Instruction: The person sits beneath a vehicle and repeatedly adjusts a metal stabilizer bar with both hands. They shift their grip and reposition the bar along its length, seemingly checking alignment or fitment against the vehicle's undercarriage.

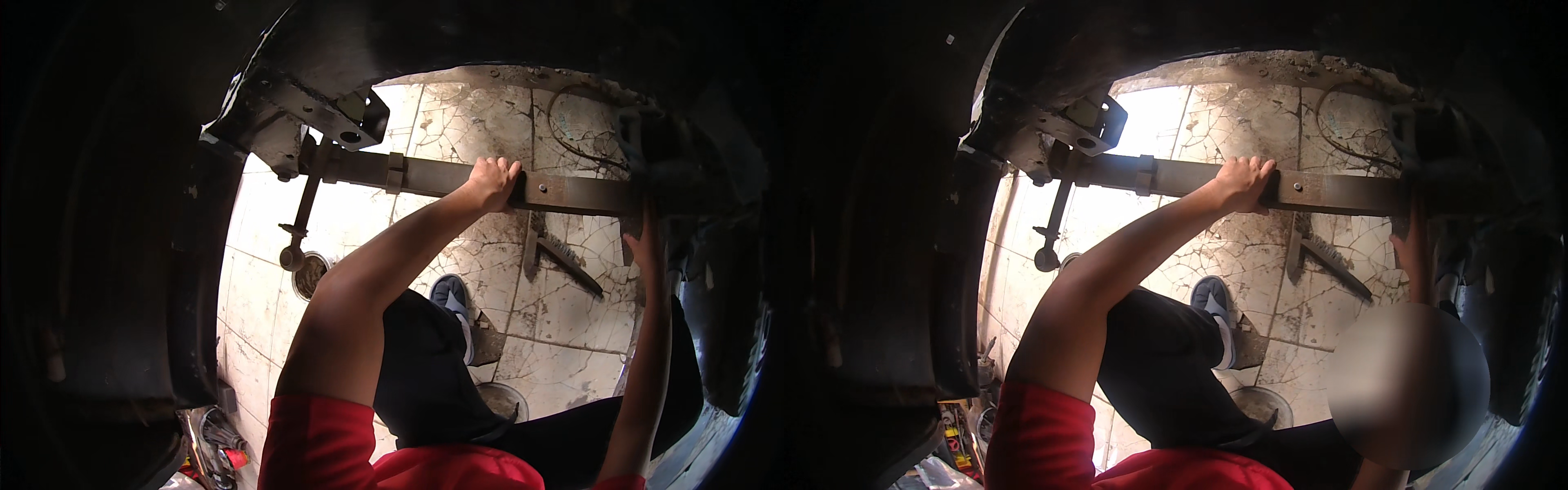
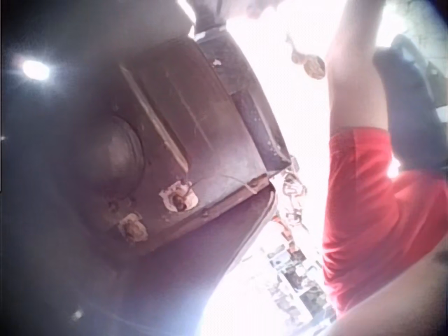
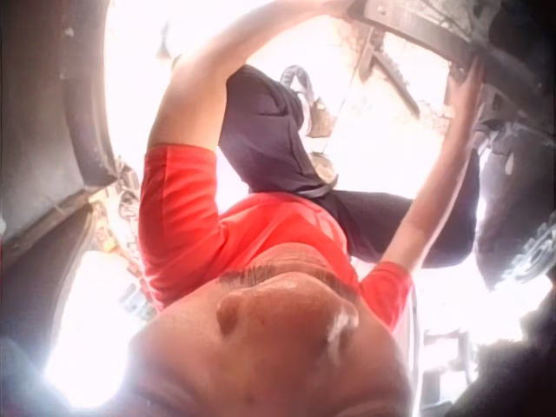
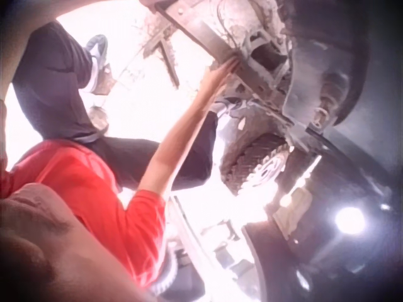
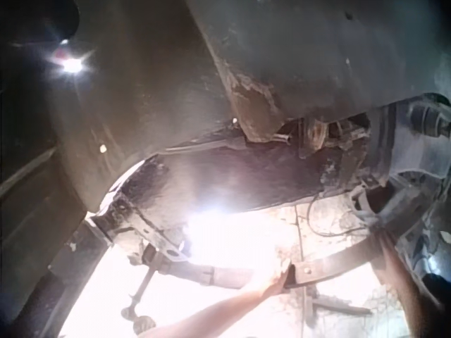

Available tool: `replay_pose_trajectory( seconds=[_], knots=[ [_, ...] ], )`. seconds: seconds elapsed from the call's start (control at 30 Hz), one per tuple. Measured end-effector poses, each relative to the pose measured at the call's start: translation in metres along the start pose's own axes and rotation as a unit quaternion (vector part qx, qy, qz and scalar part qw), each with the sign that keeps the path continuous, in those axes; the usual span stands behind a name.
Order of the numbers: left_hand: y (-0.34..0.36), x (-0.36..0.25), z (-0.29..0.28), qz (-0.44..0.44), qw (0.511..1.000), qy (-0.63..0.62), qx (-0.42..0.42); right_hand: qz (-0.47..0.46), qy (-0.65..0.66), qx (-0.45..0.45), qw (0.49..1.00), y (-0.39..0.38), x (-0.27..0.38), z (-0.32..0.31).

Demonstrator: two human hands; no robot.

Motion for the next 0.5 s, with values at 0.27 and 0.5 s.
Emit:
replay_pose_trajectory(
  seconds=[0.27,0.5],
  knots=[
    [0.000,0.002,0.003,-0.003,1.000,-0.021,0.014,-0.011,-0.019,-0.013,1.000,-0.008,0.024,-0.015],
    [0.000,0.001,-0.001,-0.001,1.000,-0.018,0.010,0.097,0.010,0.064,0.993,-0.007,0.027,-0.016]
  ],
)
Point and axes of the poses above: each hand's wrist, its own y-axis towards the middle knuckle, its own z-axis out of the palm, x = y × z, the point moved 3 cm from there along y, towards the middle knuckle, and after that the axes turned 1 degree about -y, right-handed, at the moved point
